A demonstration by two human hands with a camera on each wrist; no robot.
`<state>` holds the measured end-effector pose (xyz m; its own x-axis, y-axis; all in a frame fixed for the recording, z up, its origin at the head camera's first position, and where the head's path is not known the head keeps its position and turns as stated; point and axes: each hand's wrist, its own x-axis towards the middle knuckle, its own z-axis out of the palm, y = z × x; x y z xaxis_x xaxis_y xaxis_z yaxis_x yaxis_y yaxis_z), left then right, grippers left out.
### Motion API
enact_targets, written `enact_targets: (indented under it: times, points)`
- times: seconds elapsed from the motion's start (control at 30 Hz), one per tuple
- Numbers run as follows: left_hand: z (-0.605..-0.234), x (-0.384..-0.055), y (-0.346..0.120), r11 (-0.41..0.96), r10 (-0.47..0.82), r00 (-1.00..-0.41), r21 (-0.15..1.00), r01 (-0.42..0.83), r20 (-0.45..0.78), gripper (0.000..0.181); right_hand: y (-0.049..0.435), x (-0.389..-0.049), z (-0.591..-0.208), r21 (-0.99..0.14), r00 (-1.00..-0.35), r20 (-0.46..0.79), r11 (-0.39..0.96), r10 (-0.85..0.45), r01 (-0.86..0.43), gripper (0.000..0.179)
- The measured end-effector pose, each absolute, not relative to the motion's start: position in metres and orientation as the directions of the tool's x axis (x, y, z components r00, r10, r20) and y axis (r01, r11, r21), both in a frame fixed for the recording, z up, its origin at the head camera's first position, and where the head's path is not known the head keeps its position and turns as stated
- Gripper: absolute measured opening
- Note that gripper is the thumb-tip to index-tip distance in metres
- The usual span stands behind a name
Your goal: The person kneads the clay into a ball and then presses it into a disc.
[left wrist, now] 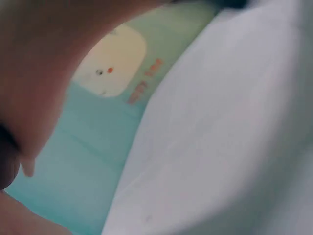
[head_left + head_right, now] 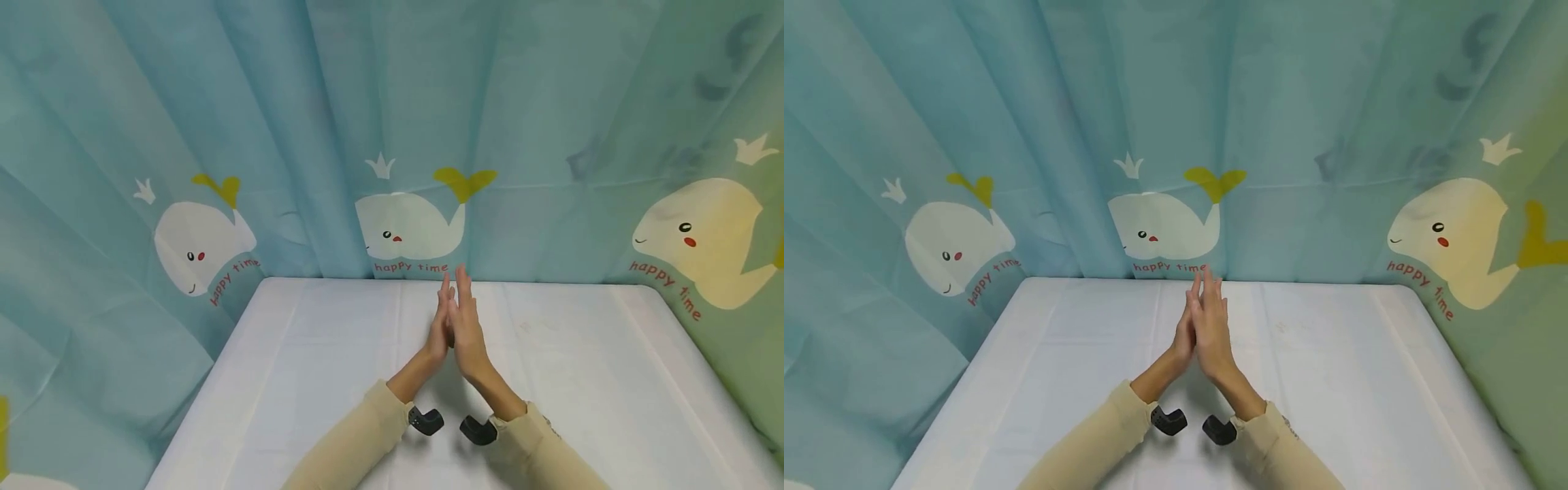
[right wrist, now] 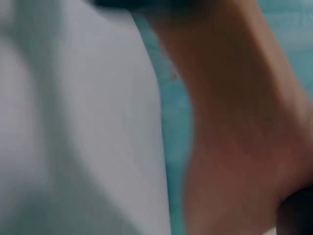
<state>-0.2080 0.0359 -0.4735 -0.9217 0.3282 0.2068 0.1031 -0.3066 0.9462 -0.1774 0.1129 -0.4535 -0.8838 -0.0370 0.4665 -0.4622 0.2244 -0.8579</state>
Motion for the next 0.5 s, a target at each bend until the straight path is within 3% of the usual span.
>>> enact_targets:
  times: [0.27,0.5]
  points:
    - [-0.458,-0.197,0.036,-0.386,0.350,-0.920,0.922,0.031,0.177,0.066,0.135,-0.203,-0.471,-0.915,-0.929,0.370,0.163,-0.030,-0.369,0.059]
    - [-0.450,-0.207,0.032,-0.293,0.359,-0.913,0.952,0.087,0.194,0.066,0.126,-0.192,-0.482,-0.936,-0.937,0.348,0.052,-0.017,-0.349,0.057]
